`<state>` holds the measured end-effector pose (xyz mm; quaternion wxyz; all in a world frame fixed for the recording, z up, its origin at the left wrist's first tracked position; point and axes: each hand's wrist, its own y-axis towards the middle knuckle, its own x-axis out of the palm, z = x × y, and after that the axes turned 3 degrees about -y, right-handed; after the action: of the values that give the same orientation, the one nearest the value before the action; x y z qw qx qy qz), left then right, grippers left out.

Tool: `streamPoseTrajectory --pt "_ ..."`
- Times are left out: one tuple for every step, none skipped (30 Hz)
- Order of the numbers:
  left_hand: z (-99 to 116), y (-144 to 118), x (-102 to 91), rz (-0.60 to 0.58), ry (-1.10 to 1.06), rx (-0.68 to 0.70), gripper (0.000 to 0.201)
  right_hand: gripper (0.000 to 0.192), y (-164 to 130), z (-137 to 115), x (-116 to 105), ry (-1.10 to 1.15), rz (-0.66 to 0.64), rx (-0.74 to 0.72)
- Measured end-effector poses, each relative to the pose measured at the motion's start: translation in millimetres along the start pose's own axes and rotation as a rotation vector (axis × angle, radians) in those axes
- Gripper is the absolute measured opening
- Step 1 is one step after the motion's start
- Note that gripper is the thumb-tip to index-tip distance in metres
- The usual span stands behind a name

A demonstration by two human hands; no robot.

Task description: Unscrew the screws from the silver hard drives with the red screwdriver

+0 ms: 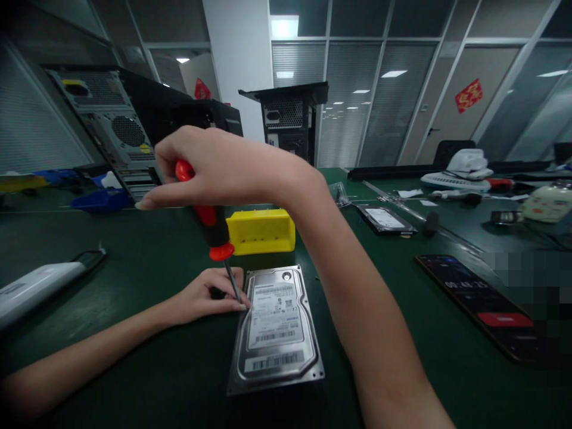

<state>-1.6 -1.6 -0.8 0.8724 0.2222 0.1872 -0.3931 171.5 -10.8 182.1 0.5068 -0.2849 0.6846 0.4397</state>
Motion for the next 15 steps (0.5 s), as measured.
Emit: streamPoseTrajectory --pt "-0.1 0.0 -0.3 -0.01 -0.001 0.0 0.016 0.035 -0.1 0.2 1.0 -0.018 0.024 0.037" --pt "0.0 0.0 -0.6 -0.019 -0.003 -0.001 0.016 0.038 -0.8 0.8 1.6 -0.031 0.043 0.063" --pt "0.3 0.1 -0.8 -0.028 -0.008 0.0 0.016 0.04 -2.0 1.8 1.6 -0.034 0.052 0.076" --pt "0.7 0.4 -0.9 -0.036 -0.016 0.002 0.017 0.041 -3.3 3.0 1.0 -0.026 0.044 0.077" --pt "1.3 0.9 -0.9 -0.044 -0.027 0.003 0.017 0.04 -4.6 4.3 0.2 -0.009 0.023 0.065" --pt "1.9 1.4 -0.9 -0.052 -0.038 0.003 0.017 0.037 -5.7 5.5 -0.9 0.015 -0.006 0.045" --pt "2.6 1.9 -0.9 -0.058 -0.049 0.002 0.017 0.035 -6.5 6.4 -2.0 0.041 -0.037 0.02" --pt "3.1 2.5 -0.9 -0.062 -0.058 0.001 0.018 0.034 -6.8 6.8 -2.9 0.063 -0.063 -0.003" --pt "3.4 3.0 -1.0 -0.066 -0.063 0.0 0.018 0.034 -6.7 6.8 -3.6 0.079 -0.081 -0.023" --pt "3.5 3.3 -1.2 -0.07 -0.064 -0.003 0.018 0.035 -6.1 6.3 -4.0 0.084 -0.085 -0.034" --pt "3.4 3.5 -1.4 -0.074 -0.065 -0.008 0.018 0.037 -5.4 5.5 -4.0 0.079 -0.078 -0.035" --pt "3.1 3.6 -1.8 -0.076 -0.068 -0.014 0.019 0.04 -4.5 4.4 -3.8 0.067 -0.064 -0.025" --pt "2.5 3.4 -2.2 -0.079 -0.073 -0.02 0.02 0.042 -3.7 3.2 -3.5 0.051 -0.043 -0.005" --pt "1.9 3.2 -2.6 -0.081 -0.078 -0.028 0.021 0.043 -3.0 1.9 -2.9 0.035 -0.021 0.02" --pt "1.2 2.9 -2.9 -0.083 -0.085 -0.033 0.023 0.044 -2.4 0.8 -2.2 0.022 -0.003 0.047"
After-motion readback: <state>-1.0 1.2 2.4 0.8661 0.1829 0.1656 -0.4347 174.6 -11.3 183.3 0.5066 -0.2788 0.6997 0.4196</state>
